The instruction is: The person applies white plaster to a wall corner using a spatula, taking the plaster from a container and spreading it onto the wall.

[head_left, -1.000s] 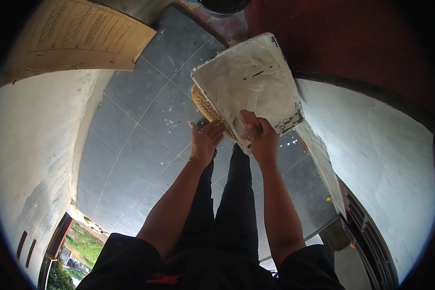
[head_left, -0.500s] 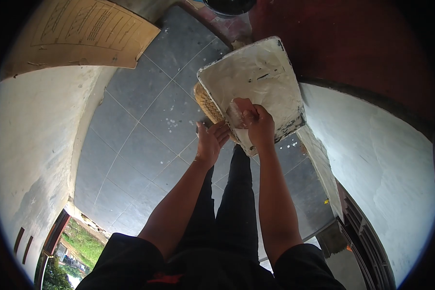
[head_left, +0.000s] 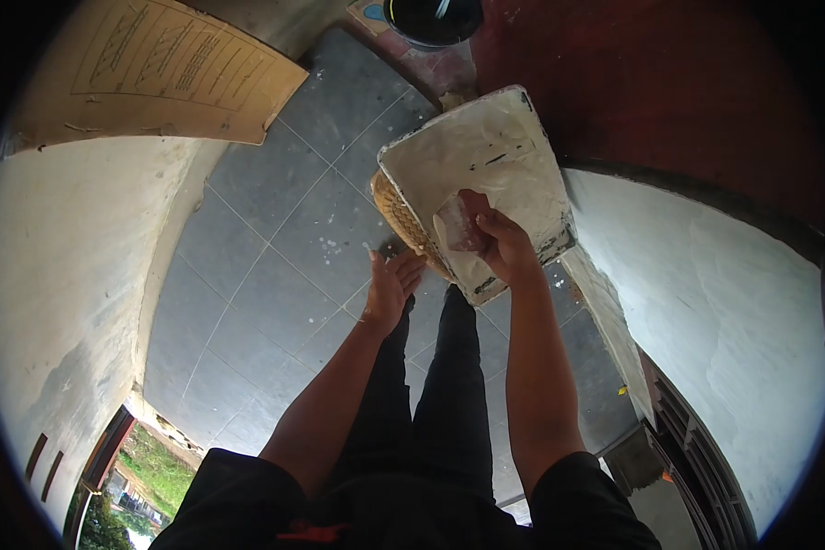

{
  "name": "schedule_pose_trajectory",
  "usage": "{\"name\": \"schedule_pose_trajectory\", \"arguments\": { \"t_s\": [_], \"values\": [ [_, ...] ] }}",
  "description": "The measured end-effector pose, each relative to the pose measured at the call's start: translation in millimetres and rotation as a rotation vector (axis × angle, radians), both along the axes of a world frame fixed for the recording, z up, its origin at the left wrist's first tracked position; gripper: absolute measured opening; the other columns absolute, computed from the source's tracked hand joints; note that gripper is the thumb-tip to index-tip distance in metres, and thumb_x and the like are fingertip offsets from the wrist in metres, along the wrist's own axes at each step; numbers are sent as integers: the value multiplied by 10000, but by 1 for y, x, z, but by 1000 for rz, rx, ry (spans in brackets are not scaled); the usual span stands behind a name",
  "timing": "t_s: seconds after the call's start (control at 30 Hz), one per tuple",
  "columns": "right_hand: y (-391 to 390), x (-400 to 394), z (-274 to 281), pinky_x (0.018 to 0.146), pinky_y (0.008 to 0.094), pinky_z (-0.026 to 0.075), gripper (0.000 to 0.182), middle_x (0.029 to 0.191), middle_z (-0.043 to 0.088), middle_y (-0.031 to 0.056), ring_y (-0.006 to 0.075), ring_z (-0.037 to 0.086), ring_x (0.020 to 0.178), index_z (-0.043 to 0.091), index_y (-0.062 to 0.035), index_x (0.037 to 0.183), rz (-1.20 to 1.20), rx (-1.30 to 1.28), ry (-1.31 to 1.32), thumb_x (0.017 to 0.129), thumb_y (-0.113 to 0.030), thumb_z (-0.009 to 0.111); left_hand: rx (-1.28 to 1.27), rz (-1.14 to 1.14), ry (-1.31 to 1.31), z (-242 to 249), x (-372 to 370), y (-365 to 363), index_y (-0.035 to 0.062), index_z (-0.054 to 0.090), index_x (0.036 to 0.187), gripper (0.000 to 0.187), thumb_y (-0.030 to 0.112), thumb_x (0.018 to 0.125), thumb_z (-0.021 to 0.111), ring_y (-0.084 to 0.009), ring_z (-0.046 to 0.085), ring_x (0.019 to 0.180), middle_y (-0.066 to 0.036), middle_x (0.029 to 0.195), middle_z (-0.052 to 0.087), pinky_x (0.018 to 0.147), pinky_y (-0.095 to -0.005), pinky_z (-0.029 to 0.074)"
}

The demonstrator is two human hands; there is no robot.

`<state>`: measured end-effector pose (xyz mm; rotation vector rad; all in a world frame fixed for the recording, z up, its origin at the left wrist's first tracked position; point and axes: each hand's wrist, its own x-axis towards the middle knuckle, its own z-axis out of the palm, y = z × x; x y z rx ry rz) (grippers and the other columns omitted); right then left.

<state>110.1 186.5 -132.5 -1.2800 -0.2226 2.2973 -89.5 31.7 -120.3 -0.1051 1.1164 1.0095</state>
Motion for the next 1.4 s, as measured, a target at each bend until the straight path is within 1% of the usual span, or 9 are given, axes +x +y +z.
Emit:
{"name": "schedule_pose_trajectory", "arguments": {
  "t_s": [0.13, 0.33, 0.6, 0.63, 0.83, 0.93, 1.07, 1.23, 1.4],
  "values": [
    [-13, 18, 45, 1036, 449, 547, 568, 1336, 605, 115, 244, 651, 1166, 413, 14, 1498, -25, 50, 122, 989, -107, 632, -26, -26, 52, 19, -19, -29, -56, 326, 1549, 1124, 869, 930, 170, -346, 389, 1480, -246, 1564, 437, 1246, -447, 233],
    [-26, 27, 197, 1045, 428, 543, 566, 1335, 605, 125, 253, 647, 1198, 401, -2, 1509, -124, 209, 86, 988, -84, 605, -7, -22, 92, 77, -32, -39, -44, 372, 1527, 1068, 836, 957, 169, -321, 445, 1449, -231, 1517, 504, 1225, -432, 285],
    [-5, 55, 395, 905, 436, 579, 686, 1258, 617, 151, 283, 664, 1064, 383, -55, 1530, -273, 507, 223, 902, -189, 625, 397, -114, 283, 211, -9, 98, -23, 415, 1501, 918, 729, 1034, 174, -317, 476, 1421, -211, 1490, 532, 1221, -436, 293],
    [-1, 68, 416, 899, 535, 604, 595, 1360, 602, 205, 353, 659, 1185, 412, -24, 1506, -325, 493, 351, 930, -37, 563, 480, -116, 318, 225, 0, 121, -2, 423, 1505, 894, 716, 1040, 165, -314, 477, 1420, -207, 1491, 533, 1218, -441, 298],
    [5, 123, 617, 1037, 559, 523, 536, 1485, 521, 173, 340, 583, 1303, 340, -92, 1561, -332, 880, 348, 1059, -217, 478, 1067, 1, 415, 418, 77, 236, -3, 428, 1501, 798, 642, 1074, 230, -311, 469, 1422, -195, 1486, 526, 1219, -432, 289],
    [-8, 149, 719, 1075, 554, 493, 551, 1520, 499, 138, 349, 544, 1350, 345, -99, 1550, -441, 1101, 151, 1124, -443, 281, 1440, 96, 355, 565, 123, 247, -48, 410, 1503, 758, 578, 1094, 289, -303, 461, 1420, -213, 1503, 501, 1203, -407, 309],
    [-23, 175, 838, 1057, 555, 523, 556, 1495, 508, 169, 359, 567, 1321, 357, -69, 1523, -634, 1374, 70, 1132, -441, 225, 1955, 208, 454, 699, 174, 277, -104, 400, 1489, 687, 468, 1109, 372, -320, 446, 1433, -248, 1497, 496, 1201, -418, 316],
    [-44, 203, 970, 1011, 514, 567, 464, 1424, 535, 197, 352, 598, 1266, 419, -4, 1423, -804, 1863, -125, 1121, -320, 263, 2284, 404, 1170, 869, 213, 288, -62, 423, 1480, 662, 424, 1049, 547, -444, 321, 1495, -300, 1563, 380, 1215, -501, 300],
    [-33, 236, 1056, 990, 484, 561, 471, 1379, 532, 178, 324, 599, 1219, 428, 32, 1403, -963, 2156, -437, 1098, -323, 372, 2373, 701, 1745, 969, 247, 305, 10, 402, 1524, 757, 499, 988, 621, -427, 286, 1513, -229, 1617, 324, 1241, -529, 251]
  ]
}}
